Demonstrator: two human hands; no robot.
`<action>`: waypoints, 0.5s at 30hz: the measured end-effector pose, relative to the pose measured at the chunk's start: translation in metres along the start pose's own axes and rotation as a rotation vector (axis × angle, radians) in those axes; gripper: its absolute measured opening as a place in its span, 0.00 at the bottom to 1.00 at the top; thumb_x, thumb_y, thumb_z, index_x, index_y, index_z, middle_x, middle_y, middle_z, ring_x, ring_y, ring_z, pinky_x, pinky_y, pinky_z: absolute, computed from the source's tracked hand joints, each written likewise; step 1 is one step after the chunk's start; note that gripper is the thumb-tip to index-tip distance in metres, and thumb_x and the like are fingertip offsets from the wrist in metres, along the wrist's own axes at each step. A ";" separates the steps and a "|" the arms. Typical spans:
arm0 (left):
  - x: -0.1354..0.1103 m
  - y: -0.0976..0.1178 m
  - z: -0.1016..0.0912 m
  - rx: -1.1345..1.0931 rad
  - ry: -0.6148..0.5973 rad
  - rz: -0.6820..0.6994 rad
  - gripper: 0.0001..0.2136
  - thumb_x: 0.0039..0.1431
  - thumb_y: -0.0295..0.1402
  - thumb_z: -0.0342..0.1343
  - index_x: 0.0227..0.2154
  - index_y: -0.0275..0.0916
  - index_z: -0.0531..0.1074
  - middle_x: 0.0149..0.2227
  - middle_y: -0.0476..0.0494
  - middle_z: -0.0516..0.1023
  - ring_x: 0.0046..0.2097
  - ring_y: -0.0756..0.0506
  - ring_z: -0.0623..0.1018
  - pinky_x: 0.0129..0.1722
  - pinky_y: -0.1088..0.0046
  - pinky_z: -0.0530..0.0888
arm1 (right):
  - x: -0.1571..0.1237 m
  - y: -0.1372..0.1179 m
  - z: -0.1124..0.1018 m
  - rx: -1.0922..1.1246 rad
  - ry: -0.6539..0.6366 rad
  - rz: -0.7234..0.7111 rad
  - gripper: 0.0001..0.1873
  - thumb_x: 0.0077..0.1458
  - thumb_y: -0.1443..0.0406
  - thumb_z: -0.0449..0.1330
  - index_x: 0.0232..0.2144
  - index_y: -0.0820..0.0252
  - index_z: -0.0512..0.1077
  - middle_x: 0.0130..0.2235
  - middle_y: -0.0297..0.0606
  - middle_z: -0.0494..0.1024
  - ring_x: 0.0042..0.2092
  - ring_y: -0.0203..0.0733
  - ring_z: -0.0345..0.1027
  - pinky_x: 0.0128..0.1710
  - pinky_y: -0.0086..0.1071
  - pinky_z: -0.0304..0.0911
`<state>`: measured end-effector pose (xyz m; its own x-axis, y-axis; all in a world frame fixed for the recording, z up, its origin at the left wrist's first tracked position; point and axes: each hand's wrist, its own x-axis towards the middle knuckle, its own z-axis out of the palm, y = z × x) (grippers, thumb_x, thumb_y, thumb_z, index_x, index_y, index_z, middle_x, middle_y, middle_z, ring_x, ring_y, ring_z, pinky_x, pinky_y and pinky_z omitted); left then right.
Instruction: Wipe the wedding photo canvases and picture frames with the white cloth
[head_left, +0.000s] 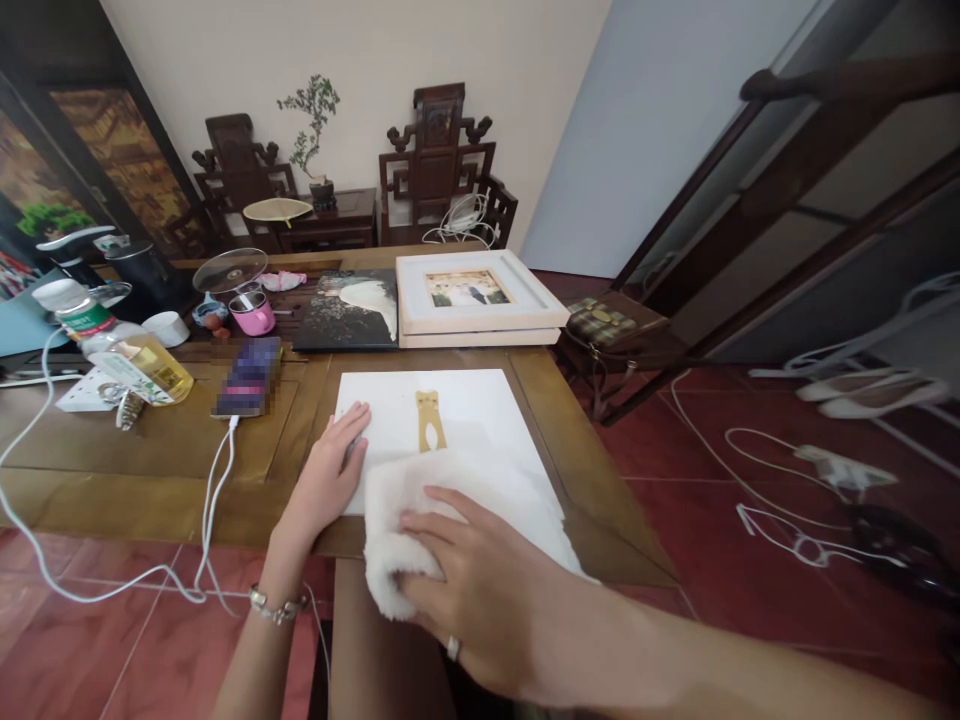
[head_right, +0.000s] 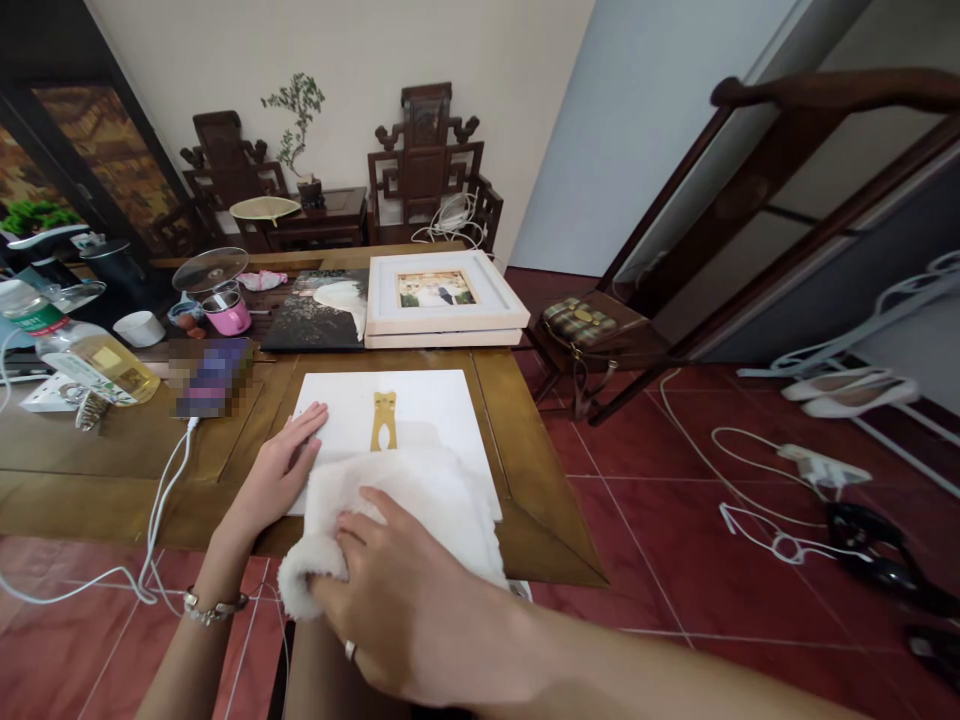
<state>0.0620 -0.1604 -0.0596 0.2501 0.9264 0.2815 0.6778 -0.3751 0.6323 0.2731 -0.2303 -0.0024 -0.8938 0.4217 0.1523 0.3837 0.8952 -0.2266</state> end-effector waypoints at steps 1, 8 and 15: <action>0.000 0.000 0.000 0.002 0.000 0.000 0.19 0.64 0.32 0.44 0.56 0.37 0.67 0.61 0.38 0.66 0.64 0.44 0.62 0.65 0.55 0.53 | 0.001 0.002 -0.002 0.006 0.000 0.010 0.08 0.55 0.67 0.55 0.36 0.60 0.72 0.36 0.44 0.77 0.45 0.48 0.66 0.54 0.46 0.51; -0.001 0.000 0.000 -0.009 -0.004 0.005 0.19 0.65 0.33 0.43 0.56 0.39 0.66 0.61 0.39 0.66 0.64 0.44 0.62 0.65 0.55 0.53 | 0.033 0.071 -0.011 -0.085 0.028 0.311 0.12 0.61 0.65 0.50 0.41 0.60 0.73 0.34 0.43 0.76 0.38 0.45 0.69 0.51 0.44 0.54; -0.002 0.006 -0.002 -0.077 0.078 -0.059 0.21 0.66 0.38 0.41 0.59 0.36 0.63 0.60 0.39 0.66 0.62 0.43 0.65 0.64 0.60 0.56 | 0.068 0.100 -0.002 -0.163 0.068 0.355 0.17 0.62 0.67 0.47 0.49 0.67 0.70 0.47 0.57 0.74 0.55 0.54 0.62 0.57 0.52 0.47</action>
<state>0.0644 -0.1645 -0.0549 0.1548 0.9426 0.2960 0.6339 -0.3246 0.7020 0.2509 -0.1120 -0.0122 -0.6836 0.7130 0.1562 0.7031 0.7007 -0.1214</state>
